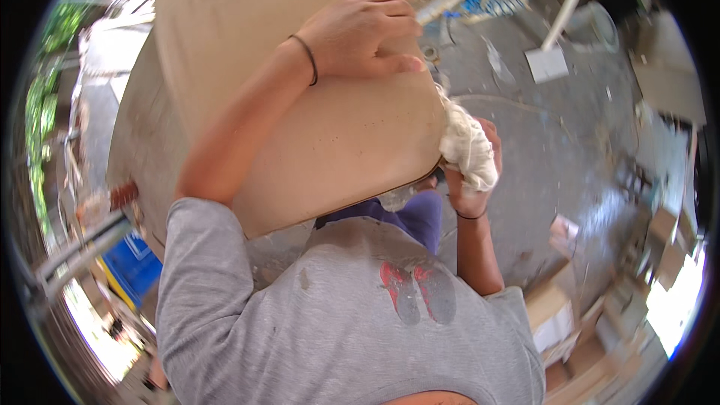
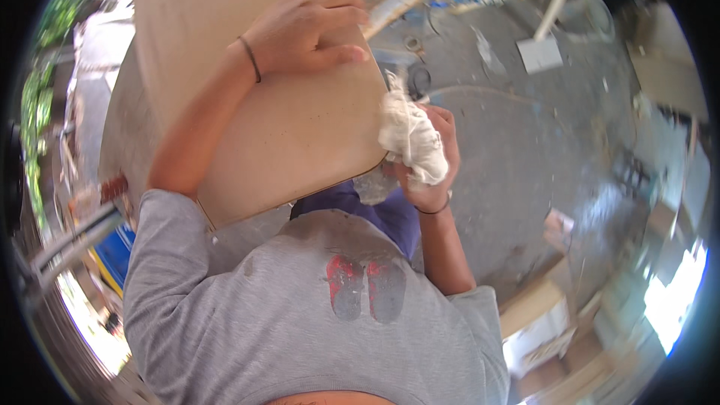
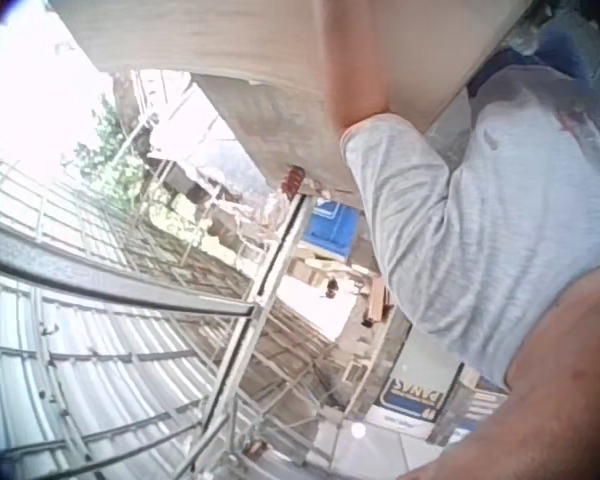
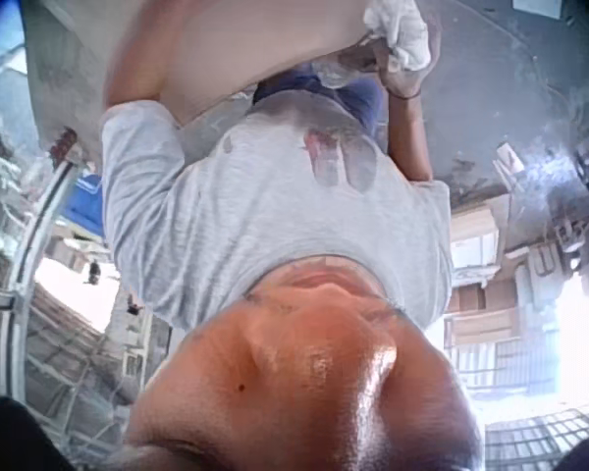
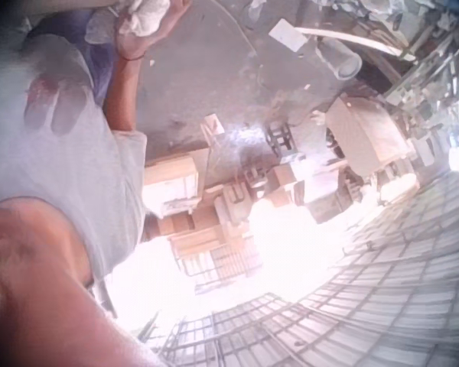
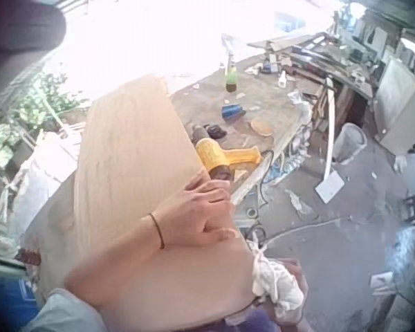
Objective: The person wipes the edges and surfaces of a wooden cabinet component with a cloth, uses a heat gun on it, and files down the edges with a metal file.
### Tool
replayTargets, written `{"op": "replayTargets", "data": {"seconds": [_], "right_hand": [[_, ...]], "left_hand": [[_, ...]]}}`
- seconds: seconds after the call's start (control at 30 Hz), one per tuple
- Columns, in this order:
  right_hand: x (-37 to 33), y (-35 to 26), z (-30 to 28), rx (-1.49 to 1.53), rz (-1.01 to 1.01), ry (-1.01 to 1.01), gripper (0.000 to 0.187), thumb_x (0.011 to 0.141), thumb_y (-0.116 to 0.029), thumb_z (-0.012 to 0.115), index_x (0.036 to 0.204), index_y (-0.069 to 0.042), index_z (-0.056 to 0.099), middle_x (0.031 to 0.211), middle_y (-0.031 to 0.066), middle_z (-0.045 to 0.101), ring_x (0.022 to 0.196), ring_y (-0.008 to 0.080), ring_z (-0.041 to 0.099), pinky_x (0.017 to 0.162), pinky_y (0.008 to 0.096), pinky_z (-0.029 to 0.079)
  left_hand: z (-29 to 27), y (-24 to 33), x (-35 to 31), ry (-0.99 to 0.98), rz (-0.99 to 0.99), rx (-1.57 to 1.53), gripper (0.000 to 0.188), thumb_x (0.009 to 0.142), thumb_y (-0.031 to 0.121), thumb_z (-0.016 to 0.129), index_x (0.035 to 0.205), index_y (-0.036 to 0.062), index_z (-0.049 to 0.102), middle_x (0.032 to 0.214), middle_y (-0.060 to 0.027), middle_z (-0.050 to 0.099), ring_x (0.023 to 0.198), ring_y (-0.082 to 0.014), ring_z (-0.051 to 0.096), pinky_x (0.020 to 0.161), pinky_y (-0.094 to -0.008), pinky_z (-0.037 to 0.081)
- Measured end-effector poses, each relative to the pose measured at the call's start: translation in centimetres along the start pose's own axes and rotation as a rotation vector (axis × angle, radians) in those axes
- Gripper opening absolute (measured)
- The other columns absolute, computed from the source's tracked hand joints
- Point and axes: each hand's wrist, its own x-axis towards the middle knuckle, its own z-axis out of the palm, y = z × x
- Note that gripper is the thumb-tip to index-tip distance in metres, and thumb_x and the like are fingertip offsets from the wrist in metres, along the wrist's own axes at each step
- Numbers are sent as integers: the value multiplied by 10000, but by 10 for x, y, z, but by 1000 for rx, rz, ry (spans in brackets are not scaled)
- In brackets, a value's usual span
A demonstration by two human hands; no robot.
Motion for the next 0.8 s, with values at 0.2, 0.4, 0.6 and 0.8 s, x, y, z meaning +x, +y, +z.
{"op": "replayTargets", "data": {"seconds": [0.2,0.4,0.6,0.8], "right_hand": [[-37,-27,24,24,295,227,557,678,-72,557,1217,46,475,1191,113,481,1060,219,517,950,331,398],[-55,-35,55,-117,230,359,531,743,-208,622,1175,50,453,1098,116,462,988,210,489,883,344,396],[-95,-48,69,-325,268,342,567,813,-236,625,1262,46,425,1187,125,439,1076,243,489,929,368,387],[-124,-64,125,109,409,469,379,840,-154,629,1177,-10,533,1189,109,534,1072,274,537,975,420,412]], "left_hand": [[-33,16,32,-226,-117,-37,428,869,484,552,882,70,657,999,-97,611,1079,-252,522,1046,-421,280],[-5,2,14,-10,-119,-90,434,799,481,618,637,78,606,796,-113,601,933,-273,542,972,-437,289],[-7,6,17,-20,-109,-46,426,809,476,610,659,77,620,822,-114,619,940,-265,544,959,-437,288],[-9,5,25,-45,-104,-61,422,817,464,605,651,77,609,821,-101,622,951,-267,538,943,-429,297]]}}
